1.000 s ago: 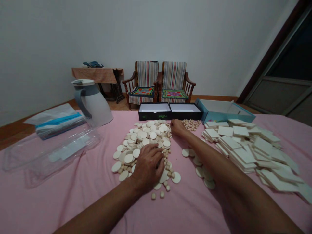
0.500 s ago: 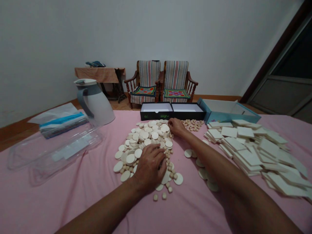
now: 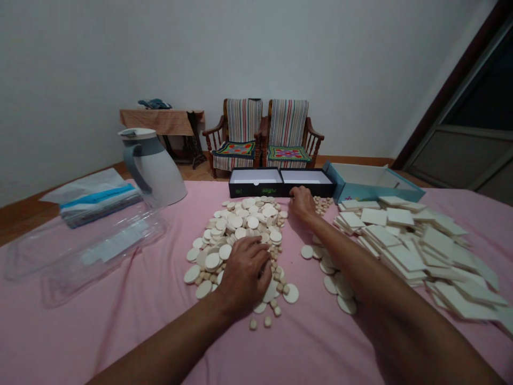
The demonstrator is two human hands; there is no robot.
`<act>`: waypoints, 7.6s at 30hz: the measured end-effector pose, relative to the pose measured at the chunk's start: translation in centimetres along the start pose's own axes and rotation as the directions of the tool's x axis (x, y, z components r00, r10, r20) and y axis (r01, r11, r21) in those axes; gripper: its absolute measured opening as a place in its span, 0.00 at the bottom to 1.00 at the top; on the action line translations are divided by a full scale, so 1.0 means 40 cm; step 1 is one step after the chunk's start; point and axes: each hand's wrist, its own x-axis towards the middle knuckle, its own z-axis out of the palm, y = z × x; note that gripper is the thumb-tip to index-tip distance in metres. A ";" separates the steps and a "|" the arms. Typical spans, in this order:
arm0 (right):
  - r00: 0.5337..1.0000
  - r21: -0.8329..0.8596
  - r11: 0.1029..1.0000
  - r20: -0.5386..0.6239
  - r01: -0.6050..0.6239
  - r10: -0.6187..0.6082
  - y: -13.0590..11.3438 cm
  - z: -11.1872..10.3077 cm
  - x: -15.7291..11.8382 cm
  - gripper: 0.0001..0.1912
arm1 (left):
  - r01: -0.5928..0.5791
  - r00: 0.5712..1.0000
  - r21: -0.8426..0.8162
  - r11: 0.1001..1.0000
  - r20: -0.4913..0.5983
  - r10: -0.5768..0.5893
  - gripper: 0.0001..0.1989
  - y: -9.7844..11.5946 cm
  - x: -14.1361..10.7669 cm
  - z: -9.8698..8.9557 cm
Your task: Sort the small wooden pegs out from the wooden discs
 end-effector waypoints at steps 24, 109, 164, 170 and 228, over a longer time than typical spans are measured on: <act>0.979 0.045 0.988 0.140 0.145 -0.150 -0.024 -0.008 -0.056 0.13 | -0.018 1.000 0.011 1.000 0.004 0.018 0.08 0.000 0.001 -0.004; 0.984 -0.006 0.999 0.174 0.047 -0.045 0.028 0.001 -0.078 0.11 | -0.043 0.999 0.036 0.998 0.011 0.043 0.08 -0.010 -0.003 0.005; 0.984 0.200 0.965 0.020 0.168 -0.176 0.031 -0.050 -0.109 0.10 | -0.034 0.999 0.023 0.999 0.012 0.033 0.09 -0.005 0.003 0.000; 0.930 0.304 0.902 0.109 0.305 -0.351 -0.027 -0.010 -0.175 0.10 | -0.034 0.999 0.033 0.999 0.019 0.034 0.09 -0.004 0.004 -0.001; 0.888 0.413 0.851 0.180 0.323 -0.424 -0.046 -0.170 -0.457 0.08 | -0.047 0.999 0.086 0.995 0.017 0.046 0.07 -0.008 -0.001 0.010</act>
